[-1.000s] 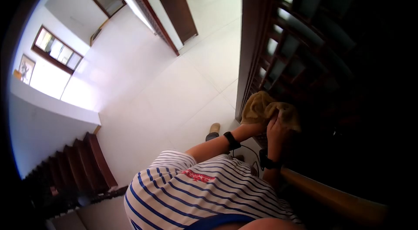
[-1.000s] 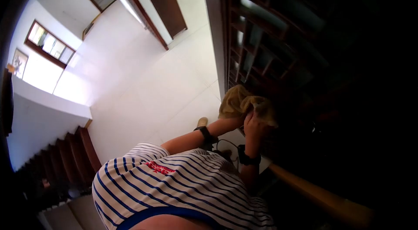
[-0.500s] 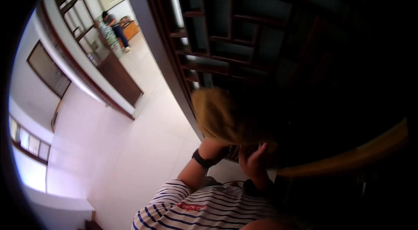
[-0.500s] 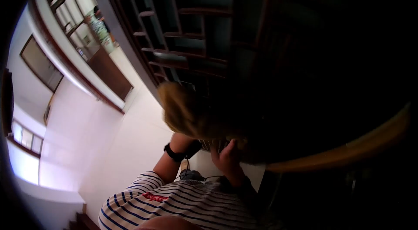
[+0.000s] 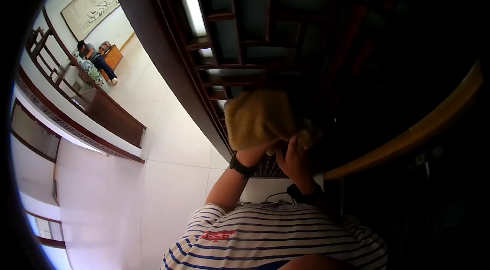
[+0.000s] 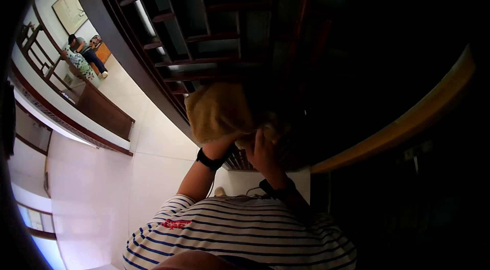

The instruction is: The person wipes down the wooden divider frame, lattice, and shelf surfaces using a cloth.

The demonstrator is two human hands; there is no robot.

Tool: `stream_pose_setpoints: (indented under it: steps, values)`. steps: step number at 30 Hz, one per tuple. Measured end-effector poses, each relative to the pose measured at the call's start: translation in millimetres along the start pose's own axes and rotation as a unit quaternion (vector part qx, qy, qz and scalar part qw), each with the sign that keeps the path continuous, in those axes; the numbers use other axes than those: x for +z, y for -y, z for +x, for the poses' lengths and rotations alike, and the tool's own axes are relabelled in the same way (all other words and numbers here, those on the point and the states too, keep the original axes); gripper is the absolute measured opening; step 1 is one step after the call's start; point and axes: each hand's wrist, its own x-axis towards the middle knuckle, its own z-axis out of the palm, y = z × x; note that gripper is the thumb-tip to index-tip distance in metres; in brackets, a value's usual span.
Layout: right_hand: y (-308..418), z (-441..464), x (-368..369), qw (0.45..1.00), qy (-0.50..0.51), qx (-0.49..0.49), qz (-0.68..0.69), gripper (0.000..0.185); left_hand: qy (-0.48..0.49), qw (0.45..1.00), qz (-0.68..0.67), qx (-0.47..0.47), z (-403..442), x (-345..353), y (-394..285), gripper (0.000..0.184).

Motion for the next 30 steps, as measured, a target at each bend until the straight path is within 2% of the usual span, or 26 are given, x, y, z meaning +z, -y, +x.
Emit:
stream_pose_setpoints:
  steps: [1,2,3,5,6,8,10,11,12,14,18,19,20,21,23,24,26,30]
  values:
    - [1.8,2.6,0.7,0.999,-0.036,-0.011,0.013,0.055,-0.012,0.999,0.033,0.037,1.9,3.2,6.6,0.069]
    - [0.3,2.5,3.5,0.999,-0.04,-0.01,0.01,0.055,-0.036,0.988,0.101,0.113,5.6,6.5,13.6,0.069]
    - [-2.3,2.0,5.4,0.999,-0.038,0.0,0.018,0.056,-0.032,0.988,0.099,0.117,9.2,8.0,18.6,0.069]
    - [-2.6,0.5,12.5,0.999,-0.038,0.016,0.022,0.056,-0.036,0.966,0.17,0.189,14.7,7.8,33.0,0.072]
    - [2.0,1.0,8.0,0.999,-0.035,0.009,-0.019,0.06,-0.032,0.967,0.166,0.19,17.5,6.3,30.1,0.072]
    - [8.6,-4.4,8.2,0.998,-0.029,0.009,-0.063,0.064,-0.054,0.949,0.174,0.257,20.2,2.6,23.2,0.072]
    - [13.0,-10.4,13.2,0.992,0.017,0.094,-0.082,0.062,-0.076,0.946,0.145,0.281,27.5,-0.9,9.6,0.07]
    - [15.9,-9.4,12.7,0.991,0.017,0.098,-0.085,0.062,-0.102,0.939,0.119,0.305,29.1,-3.9,3.7,0.069]
    - [18.3,-5.1,10.5,0.995,-0.017,0.089,-0.047,0.061,-0.101,0.94,0.116,0.306,28.3,-6.3,0.4,0.069]
    - [23.3,-0.9,7.4,0.995,-0.053,0.08,-0.011,0.061,-0.073,0.949,0.121,0.28,25.9,-13.1,-5.0,0.051]
    - [32.2,9.6,-3.2,0.987,-0.143,0.065,0.022,0.064,-0.008,0.949,0.115,0.294,23.6,-38.3,-20.2,0.052]
    - [36.6,17.0,-9.0,0.983,-0.177,0.046,0.023,0.063,-0.012,0.96,0.084,0.265,21.7,-37.4,-16.8,0.052]
    - [43.9,28.5,-12.4,0.965,-0.246,0.044,0.085,0.062,-0.017,0.97,0.053,0.236,20.1,-36.1,-13.2,0.052]
    - [45.2,39.1,-20.9,0.964,-0.247,0.046,0.084,0.062,-0.015,0.97,0.053,0.236,20.4,-35.0,-8.6,0.052]
    - [38.8,55.1,-38.3,0.984,-0.165,-0.064,0.004,0.069,0.018,0.966,0.063,0.252,24.3,-32.0,-0.7,0.066]
    - [35.0,59.9,-40.7,0.984,-0.165,-0.063,0.004,0.069,0.02,0.965,0.063,0.252,27.3,-32.7,-5.6,0.066]
    - [30.7,68.2,-41.9,0.988,-0.068,-0.054,-0.129,0.073,-0.066,0.949,0.137,0.274,32.0,-36.7,-18.0,0.042]
    - [24.7,83.2,-38.3,0.989,-0.057,-0.073,-0.117,0.074,-0.02,0.975,0.041,0.219,34.1,-42.8,-28.3,0.046]
